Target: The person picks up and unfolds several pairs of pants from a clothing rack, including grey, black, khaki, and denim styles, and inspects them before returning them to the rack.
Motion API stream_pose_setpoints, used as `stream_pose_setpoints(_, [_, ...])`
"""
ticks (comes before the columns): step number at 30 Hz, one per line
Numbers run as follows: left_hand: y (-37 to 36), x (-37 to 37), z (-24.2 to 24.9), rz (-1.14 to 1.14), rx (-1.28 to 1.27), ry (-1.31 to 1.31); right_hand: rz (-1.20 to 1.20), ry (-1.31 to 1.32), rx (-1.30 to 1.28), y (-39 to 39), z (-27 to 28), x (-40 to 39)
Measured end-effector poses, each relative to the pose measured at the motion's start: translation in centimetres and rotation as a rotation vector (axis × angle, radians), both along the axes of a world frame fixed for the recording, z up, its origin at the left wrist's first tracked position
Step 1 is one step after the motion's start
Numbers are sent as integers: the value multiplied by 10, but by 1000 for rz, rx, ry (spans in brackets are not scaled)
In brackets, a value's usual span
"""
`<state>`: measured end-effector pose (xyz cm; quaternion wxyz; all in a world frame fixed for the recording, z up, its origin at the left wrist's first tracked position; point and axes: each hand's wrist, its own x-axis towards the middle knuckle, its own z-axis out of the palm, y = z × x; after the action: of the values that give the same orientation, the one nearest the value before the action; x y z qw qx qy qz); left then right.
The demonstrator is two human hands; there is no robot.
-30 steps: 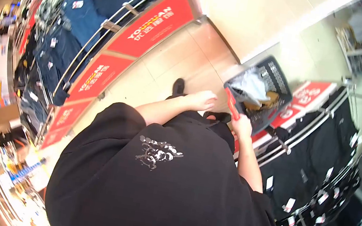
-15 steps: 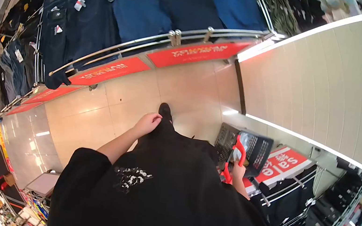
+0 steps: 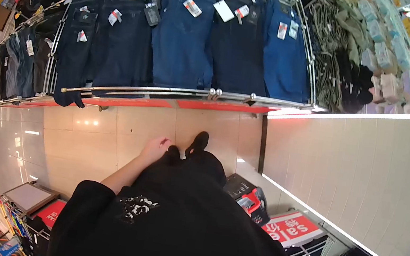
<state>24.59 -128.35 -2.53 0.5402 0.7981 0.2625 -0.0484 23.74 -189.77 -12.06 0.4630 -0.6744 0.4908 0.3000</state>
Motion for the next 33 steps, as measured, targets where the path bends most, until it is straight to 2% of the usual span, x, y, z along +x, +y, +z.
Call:
stream_pose_setpoints(2, [5, 4, 16, -55, -57, 45, -6, -9, -25, 11, -24, 9])
stream_pose_setpoints(3, [12, 5, 21, -114, -30, -35, 67, -35, -93, 21, -27, 14])
stream_pose_setpoints(4, [22, 7, 23, -175, -4, -116, 204, -92, -128, 26, -35, 18])
stream_pose_setpoints(7, [56, 7, 24, -155, 90, -189, 611, -258, -246, 33, -70, 20])
stream_pose_setpoints(9, [81, 11, 30, -75, 27, -188, 888, -373, -330, 43, -83, 31])
stream_pose_setpoints(11, [108, 12, 56, -16, -55, -157, 602, -324, -28, 91, -65, 63])
stream_pose_setpoints(12, [128, 12, 65, -28, -7, -233, 279, -257, 237, 128, -51, 85])
stream_pose_setpoints(14, [172, 16, 89, -12, 27, -405, -62, -151, 436, 182, -30, 103])
stream_pose_setpoints(16, [228, 18, 143, 5, 53, -585, 30, -156, -7, 229, 11, 98])
stream_pose_setpoints(18, [290, 14, 212, 29, 164, -819, -225, -166, -75, 317, 51, 112])
stream_pose_setpoints(20, [346, 2, 273, 119, 199, -1065, -101, -184, -30, 350, 51, 117])
stream_pose_setpoints(21, [365, -6, 299, 192, 205, -1171, -120, -187, -4, 369, 52, 118])
stream_pose_setpoints(22, [389, -13, 318, 165, 183, -1368, -137, -196, 25, 386, 52, 123])
stream_pose_setpoints(24, [421, -26, 346, 141, 125, -1557, -100, -150, 17, 401, 36, 131])
stream_pose_setpoints(28, [444, -46, 376, 72, -22, -1655, -65, -145, 89, 469, 64, 133])
stream_pose_setpoints(32, [440, -56, 387, 28, -124, -1679, -1, -127, 151, 497, 58, 139])
stream_pose_setpoints(33, [443, -50, 385, 53, -130, -1669, -68, -106, 139, 503, 55, 140])
